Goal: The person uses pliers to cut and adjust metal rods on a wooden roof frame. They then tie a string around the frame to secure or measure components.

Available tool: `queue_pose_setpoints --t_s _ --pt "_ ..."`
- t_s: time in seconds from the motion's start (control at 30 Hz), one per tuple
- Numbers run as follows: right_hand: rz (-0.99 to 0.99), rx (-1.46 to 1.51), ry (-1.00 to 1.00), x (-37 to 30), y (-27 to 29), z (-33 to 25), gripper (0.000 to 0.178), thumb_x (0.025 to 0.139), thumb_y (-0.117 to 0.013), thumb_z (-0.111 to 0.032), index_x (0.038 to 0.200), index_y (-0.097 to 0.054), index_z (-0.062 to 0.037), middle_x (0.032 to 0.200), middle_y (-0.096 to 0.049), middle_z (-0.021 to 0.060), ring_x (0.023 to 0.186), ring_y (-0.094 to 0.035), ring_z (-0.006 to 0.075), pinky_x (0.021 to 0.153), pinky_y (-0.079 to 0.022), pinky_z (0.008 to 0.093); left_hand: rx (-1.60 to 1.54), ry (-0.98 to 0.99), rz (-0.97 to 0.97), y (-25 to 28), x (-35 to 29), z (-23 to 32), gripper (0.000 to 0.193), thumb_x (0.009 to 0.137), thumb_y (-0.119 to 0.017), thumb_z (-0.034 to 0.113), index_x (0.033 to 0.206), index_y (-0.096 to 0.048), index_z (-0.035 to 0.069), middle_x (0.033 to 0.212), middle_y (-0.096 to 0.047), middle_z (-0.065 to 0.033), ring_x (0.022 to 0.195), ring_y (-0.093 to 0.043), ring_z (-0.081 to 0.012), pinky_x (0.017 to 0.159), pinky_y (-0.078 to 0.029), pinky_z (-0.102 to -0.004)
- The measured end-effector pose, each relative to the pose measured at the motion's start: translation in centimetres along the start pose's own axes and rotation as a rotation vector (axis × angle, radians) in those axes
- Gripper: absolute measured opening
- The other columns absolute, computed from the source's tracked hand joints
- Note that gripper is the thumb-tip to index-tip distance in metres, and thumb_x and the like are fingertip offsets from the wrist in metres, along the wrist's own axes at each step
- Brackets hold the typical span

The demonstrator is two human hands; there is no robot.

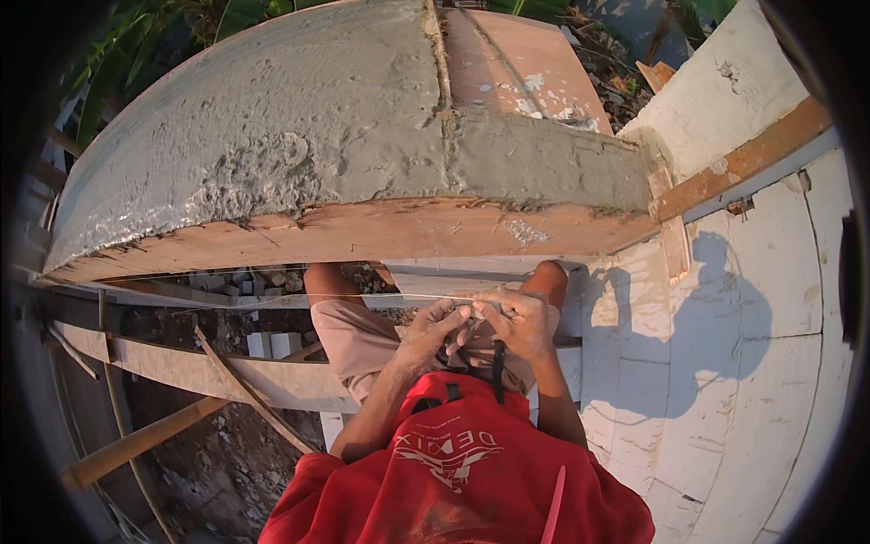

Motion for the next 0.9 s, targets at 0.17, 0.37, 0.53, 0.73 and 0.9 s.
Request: queue_pose_setpoints --t_s 0.17,0.37,0.53,0.73,0.9 --pt "-0.046 -0.135 -0.069 -0.2 0.1 -0.8 0.016 0.089 -0.079 -0.008 0.103 -0.077 -0.0013 0.071 -0.068 0.0095 0.055 -0.052 0.0099 0.051 -0.041 0.0304 -0.033 -0.128 0.086 0.3 1.0 0.4 0.033 0.106 -0.062 0.028 0.121 -0.071 -0.001 0.073 -0.065 -0.0014 0.058 -0.055 -0.0078 0.053 -0.044 -0.0214" --pt "-0.089 -0.247 -0.113 -0.3 -0.2 0.1 0.013 0.090 -0.077 -0.007 0.099 -0.070 -0.0005 0.073 -0.069 0.0110 0.057 -0.060 0.0208 0.055 -0.047 0.0335 0.224 -0.240 0.168 0.1 0.4 1.0 0.031 0.106 -0.062 0.023 0.116 -0.074 -0.003 0.081 -0.070 -0.0022 0.068 -0.061 -0.0078 0.063 -0.051 -0.0226" --pt "0.035 -0.170 0.002 -0.5 -0.6 -0.1 0.013 0.090 -0.076 -0.006 0.100 -0.069 -0.0013 0.087 -0.073 0.0146 0.074 -0.072 0.0272 0.066 -0.055 0.0344 0.148 -0.216 0.228 0.3 0.0 0.6 0.030 0.105 -0.064 0.024 0.117 -0.075 -0.001 0.091 -0.075 -0.0038 0.071 -0.064 -0.0085 0.066 -0.053 -0.0239" --pt "0.083 -0.132 0.044 -1.1 -1.3 -0.5 0.013 0.089 -0.076 -0.002 0.100 -0.070 -0.0012 0.094 -0.075 0.0141 0.083 -0.074 0.0274 0.072 -0.057 0.0343 0.095 -0.214 0.291 1.1 0.2 -0.2 0.028 0.102 -0.069 0.023 0.115 -0.076 -0.001 0.095 -0.077 -0.0049 0.074 -0.066 -0.0092 0.069 -0.054 -0.0241" --pt "0.149 -0.064 0.059 -1.3 -1.8 -0.2 0.012 0.088 -0.076 -0.001 0.100 -0.071 -0.0013 0.096 -0.076 0.0134 0.085 -0.075 0.0253 0.073 -0.057 0.0323 0.054 -0.244 0.295 1.3 0.3 -0.6 0.024 0.098 -0.074 0.020 0.109 -0.076 -0.001 0.091 -0.076 -0.0053 0.076 -0.066 -0.0098 0.071 -0.053 -0.0248"
Point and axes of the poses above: each hand's wrist, its own x-axis towards the middle knuckle, its own y-axis out of the back of the hand, z = x × y, the point moved 3 cm from there along x, towards the middle knuckle
